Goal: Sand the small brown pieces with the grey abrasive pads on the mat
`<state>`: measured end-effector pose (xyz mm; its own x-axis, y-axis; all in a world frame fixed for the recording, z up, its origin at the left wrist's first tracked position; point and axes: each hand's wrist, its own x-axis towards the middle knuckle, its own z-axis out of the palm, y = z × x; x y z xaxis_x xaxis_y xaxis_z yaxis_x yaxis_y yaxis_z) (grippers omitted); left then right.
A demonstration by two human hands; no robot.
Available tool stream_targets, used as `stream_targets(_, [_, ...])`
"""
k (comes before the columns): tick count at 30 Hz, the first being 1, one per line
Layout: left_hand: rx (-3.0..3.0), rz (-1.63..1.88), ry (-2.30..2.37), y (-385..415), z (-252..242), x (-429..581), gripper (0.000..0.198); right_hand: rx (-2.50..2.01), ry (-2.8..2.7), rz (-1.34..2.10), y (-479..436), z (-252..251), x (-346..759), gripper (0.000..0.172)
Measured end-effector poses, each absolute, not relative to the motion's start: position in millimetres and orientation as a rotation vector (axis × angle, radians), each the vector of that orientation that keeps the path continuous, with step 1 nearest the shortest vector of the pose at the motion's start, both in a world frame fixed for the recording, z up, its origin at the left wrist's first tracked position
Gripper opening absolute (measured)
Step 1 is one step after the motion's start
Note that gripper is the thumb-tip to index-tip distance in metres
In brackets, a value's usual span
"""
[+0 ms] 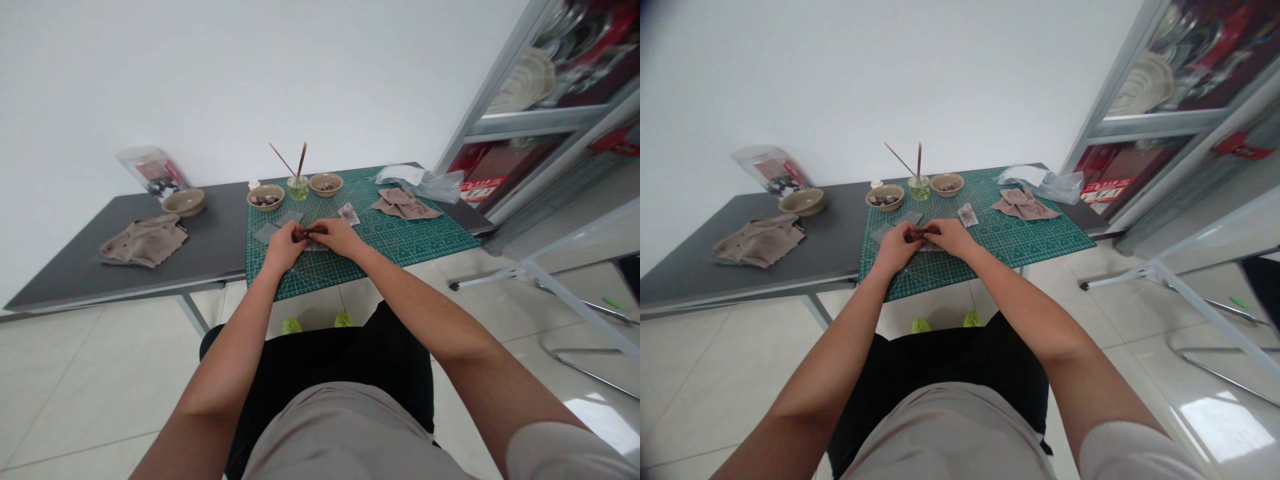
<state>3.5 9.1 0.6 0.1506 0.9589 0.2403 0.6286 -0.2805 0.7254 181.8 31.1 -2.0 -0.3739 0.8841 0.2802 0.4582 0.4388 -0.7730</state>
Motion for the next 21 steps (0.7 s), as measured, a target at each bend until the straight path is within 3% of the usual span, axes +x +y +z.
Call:
stream_targets(3, [2.013,0.925,1.497,10.1,-1.3,3.7,0.025,-1.119,-1.840,0.862,34.5,-10.7,182.3,0.023])
stream_targets(8, [2.290,0.851,1.502,11.7,-2.1,3.7,0.019,-1.065,-1.748,0.984,37.8,-11.5,184.4,0.024])
stream_targets(21, [2.471,0.612,1.635,5.5,0.4,10.1,0.030,-1.102,-1.701,0.990,32.9,-8.9,186.7,0.024])
